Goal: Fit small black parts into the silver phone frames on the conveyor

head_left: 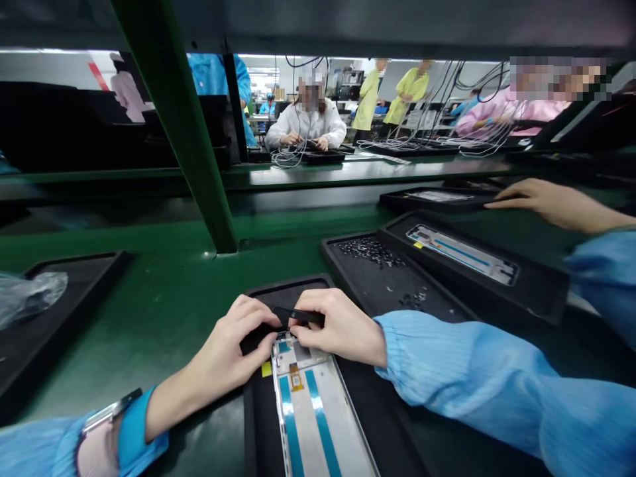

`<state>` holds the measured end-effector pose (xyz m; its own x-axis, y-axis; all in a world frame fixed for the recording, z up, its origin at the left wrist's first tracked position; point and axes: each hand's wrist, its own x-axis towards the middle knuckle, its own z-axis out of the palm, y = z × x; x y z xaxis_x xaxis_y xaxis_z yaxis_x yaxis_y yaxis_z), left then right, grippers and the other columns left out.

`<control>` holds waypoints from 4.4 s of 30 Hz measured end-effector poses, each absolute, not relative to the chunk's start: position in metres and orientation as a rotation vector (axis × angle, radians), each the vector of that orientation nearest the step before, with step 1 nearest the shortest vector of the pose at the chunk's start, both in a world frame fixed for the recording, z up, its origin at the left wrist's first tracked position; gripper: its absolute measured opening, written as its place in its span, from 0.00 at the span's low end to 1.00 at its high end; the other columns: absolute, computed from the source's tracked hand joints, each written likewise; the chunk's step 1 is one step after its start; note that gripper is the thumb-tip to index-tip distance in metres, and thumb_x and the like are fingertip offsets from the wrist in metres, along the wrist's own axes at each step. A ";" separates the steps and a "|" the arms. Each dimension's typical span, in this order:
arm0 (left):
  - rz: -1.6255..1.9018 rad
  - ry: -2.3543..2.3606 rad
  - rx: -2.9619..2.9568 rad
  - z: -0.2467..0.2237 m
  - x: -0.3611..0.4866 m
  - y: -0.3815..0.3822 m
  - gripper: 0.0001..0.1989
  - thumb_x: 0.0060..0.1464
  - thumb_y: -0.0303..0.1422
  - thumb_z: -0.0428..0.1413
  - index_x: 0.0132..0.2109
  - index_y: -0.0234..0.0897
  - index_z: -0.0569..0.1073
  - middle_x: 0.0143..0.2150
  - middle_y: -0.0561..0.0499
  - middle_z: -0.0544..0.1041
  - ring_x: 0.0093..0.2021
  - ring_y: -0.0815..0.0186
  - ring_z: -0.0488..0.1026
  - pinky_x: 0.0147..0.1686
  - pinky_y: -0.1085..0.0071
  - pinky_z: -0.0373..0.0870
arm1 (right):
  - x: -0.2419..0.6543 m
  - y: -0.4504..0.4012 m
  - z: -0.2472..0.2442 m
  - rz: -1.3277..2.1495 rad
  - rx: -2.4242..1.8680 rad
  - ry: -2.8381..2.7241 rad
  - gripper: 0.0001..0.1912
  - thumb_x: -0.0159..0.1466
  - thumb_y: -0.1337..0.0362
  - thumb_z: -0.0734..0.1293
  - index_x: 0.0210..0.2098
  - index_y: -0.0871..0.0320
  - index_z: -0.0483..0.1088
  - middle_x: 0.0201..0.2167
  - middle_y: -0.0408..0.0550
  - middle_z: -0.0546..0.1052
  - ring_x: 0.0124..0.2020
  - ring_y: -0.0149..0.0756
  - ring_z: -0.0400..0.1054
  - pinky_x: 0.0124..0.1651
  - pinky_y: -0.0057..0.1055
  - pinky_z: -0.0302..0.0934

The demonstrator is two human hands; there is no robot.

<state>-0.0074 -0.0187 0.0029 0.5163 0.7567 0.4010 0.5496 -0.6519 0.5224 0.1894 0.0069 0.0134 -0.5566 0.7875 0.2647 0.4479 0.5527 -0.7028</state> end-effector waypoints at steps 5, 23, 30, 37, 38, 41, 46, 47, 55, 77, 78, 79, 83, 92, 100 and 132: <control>0.884 1.056 2.460 0.001 -0.005 -0.017 0.05 0.53 0.24 0.51 0.36 0.35 0.71 0.34 0.50 0.72 0.37 0.66 0.65 0.38 0.68 0.66 | 0.188 0.006 0.010 0.709 -0.977 -2.251 0.04 0.49 0.75 0.66 0.23 0.65 0.72 0.22 0.43 0.70 0.24 0.25 0.63 0.28 0.21 0.53; 0.858 1.077 2.394 -0.001 -0.005 -0.017 0.07 0.49 0.22 0.52 0.35 0.35 0.71 0.34 0.49 0.73 0.37 0.63 0.66 0.39 0.65 0.65 | 0.186 -0.002 0.007 0.603 -1.017 -2.405 0.04 0.51 0.73 0.66 0.28 0.61 0.68 0.27 0.44 0.71 0.29 0.30 0.64 0.32 0.24 0.56; 0.875 1.007 2.415 -0.001 -0.006 -0.018 0.06 0.52 0.25 0.53 0.38 0.36 0.74 0.34 0.49 0.74 0.38 0.63 0.67 0.38 0.65 0.65 | 0.184 -0.003 0.014 0.417 -1.000 -2.622 0.03 0.54 0.70 0.66 0.30 0.61 0.66 0.29 0.44 0.70 0.26 0.30 0.63 0.28 0.25 0.53; 0.882 0.974 2.458 -0.003 -0.005 -0.018 0.07 0.55 0.25 0.51 0.37 0.36 0.74 0.33 0.48 0.74 0.37 0.64 0.67 0.38 0.65 0.65 | 0.182 -0.007 0.019 0.218 -0.985 -2.790 0.03 0.58 0.69 0.64 0.33 0.62 0.66 0.31 0.47 0.70 0.27 0.32 0.65 0.26 0.27 0.50; 0.880 0.971 2.466 -0.002 -0.005 -0.018 0.08 0.55 0.25 0.50 0.37 0.36 0.74 0.33 0.48 0.74 0.37 0.64 0.67 0.37 0.66 0.65 | 0.182 -0.008 0.020 0.190 -0.970 -2.821 0.04 0.58 0.70 0.64 0.34 0.62 0.66 0.32 0.48 0.71 0.27 0.33 0.65 0.26 0.28 0.50; 0.830 0.958 2.508 0.002 -0.005 -0.018 0.09 0.56 0.24 0.48 0.35 0.36 0.73 0.33 0.48 0.73 0.37 0.64 0.65 0.37 0.66 0.65 | 0.183 -0.006 0.024 0.177 -0.911 -2.890 0.06 0.57 0.73 0.64 0.35 0.64 0.68 0.33 0.49 0.72 0.28 0.34 0.66 0.26 0.28 0.50; 0.561 0.917 2.698 0.014 -0.004 -0.019 0.09 0.56 0.26 0.48 0.37 0.35 0.72 0.35 0.46 0.72 0.40 0.61 0.63 0.40 0.63 0.65 | 0.188 0.012 0.023 0.550 -0.808 -2.690 0.06 0.53 0.76 0.66 0.31 0.64 0.71 0.29 0.46 0.73 0.30 0.31 0.66 0.31 0.24 0.56; 0.535 0.921 2.740 0.016 -0.004 -0.020 0.09 0.57 0.26 0.47 0.37 0.35 0.72 0.36 0.45 0.72 0.40 0.60 0.63 0.40 0.62 0.65 | 0.189 0.016 0.022 0.641 -0.812 -2.623 0.06 0.52 0.75 0.66 0.29 0.64 0.72 0.27 0.45 0.73 0.28 0.29 0.66 0.30 0.24 0.56; 0.625 0.956 2.690 0.015 -0.001 -0.019 0.10 0.55 0.25 0.47 0.35 0.34 0.73 0.34 0.45 0.73 0.39 0.61 0.67 0.40 0.64 0.68 | 0.190 0.025 0.015 0.881 -0.912 -2.411 0.05 0.50 0.74 0.66 0.26 0.65 0.75 0.25 0.44 0.74 0.26 0.27 0.65 0.29 0.22 0.55; 0.473 0.976 2.735 0.021 0.004 -0.021 0.11 0.56 0.24 0.46 0.32 0.32 0.72 0.33 0.45 0.69 0.34 0.63 0.66 0.33 0.67 0.67 | 0.188 0.021 0.007 0.734 -0.810 -2.379 0.05 0.46 0.74 0.69 0.25 0.64 0.73 0.22 0.41 0.70 0.23 0.25 0.61 0.26 0.21 0.53; 0.518 0.989 2.657 0.019 0.004 -0.020 0.09 0.55 0.24 0.47 0.33 0.32 0.71 0.33 0.46 0.69 0.34 0.65 0.66 0.32 0.69 0.67 | 0.188 0.020 0.005 0.715 -0.797 -2.382 0.05 0.46 0.74 0.69 0.25 0.65 0.73 0.22 0.42 0.70 0.23 0.25 0.61 0.26 0.21 0.53; 0.571 1.002 2.580 0.017 0.004 -0.019 0.08 0.54 0.23 0.48 0.33 0.32 0.71 0.33 0.47 0.69 0.33 0.66 0.67 0.31 0.71 0.66 | 0.188 0.020 0.004 0.693 -0.786 -2.386 0.06 0.46 0.75 0.69 0.25 0.65 0.73 0.22 0.42 0.70 0.23 0.26 0.61 0.26 0.21 0.53; 0.771 1.057 2.431 0.009 0.006 -0.016 0.05 0.50 0.22 0.51 0.32 0.34 0.70 0.32 0.50 0.69 0.32 0.68 0.67 0.30 0.75 0.65 | 0.188 0.020 0.002 0.643 -0.784 -2.392 0.05 0.45 0.74 0.69 0.24 0.64 0.72 0.21 0.42 0.71 0.23 0.26 0.61 0.26 0.22 0.53; 0.867 1.106 2.342 0.004 0.007 -0.017 0.06 0.48 0.21 0.51 0.27 0.33 0.70 0.28 0.50 0.71 0.29 0.69 0.68 0.28 0.75 0.64 | 0.189 0.019 0.008 0.692 -0.758 -2.373 0.05 0.45 0.76 0.69 0.24 0.65 0.72 0.22 0.44 0.73 0.23 0.27 0.63 0.26 0.22 0.54; 0.950 1.190 2.296 0.006 0.005 -0.017 0.07 0.51 0.24 0.49 0.30 0.33 0.71 0.28 0.50 0.72 0.30 0.69 0.68 0.30 0.74 0.65 | 0.189 0.015 0.004 0.609 -0.671 -2.405 0.05 0.47 0.76 0.68 0.25 0.64 0.71 0.24 0.44 0.72 0.25 0.27 0.64 0.29 0.22 0.57; 0.819 0.984 2.334 0.004 -0.004 -0.011 0.08 0.52 0.25 0.49 0.34 0.33 0.74 0.31 0.48 0.74 0.32 0.67 0.70 0.33 0.73 0.66 | 0.186 0.008 0.022 0.609 -0.869 -2.604 0.02 0.53 0.74 0.66 0.27 0.64 0.71 0.26 0.47 0.72 0.28 0.31 0.65 0.32 0.25 0.58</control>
<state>-0.0037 -0.0113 0.0041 0.5638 0.7534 0.3383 0.4695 -0.6294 0.6192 0.1856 0.0079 0.0217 -0.7602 0.6271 0.1697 0.4869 0.7229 -0.4903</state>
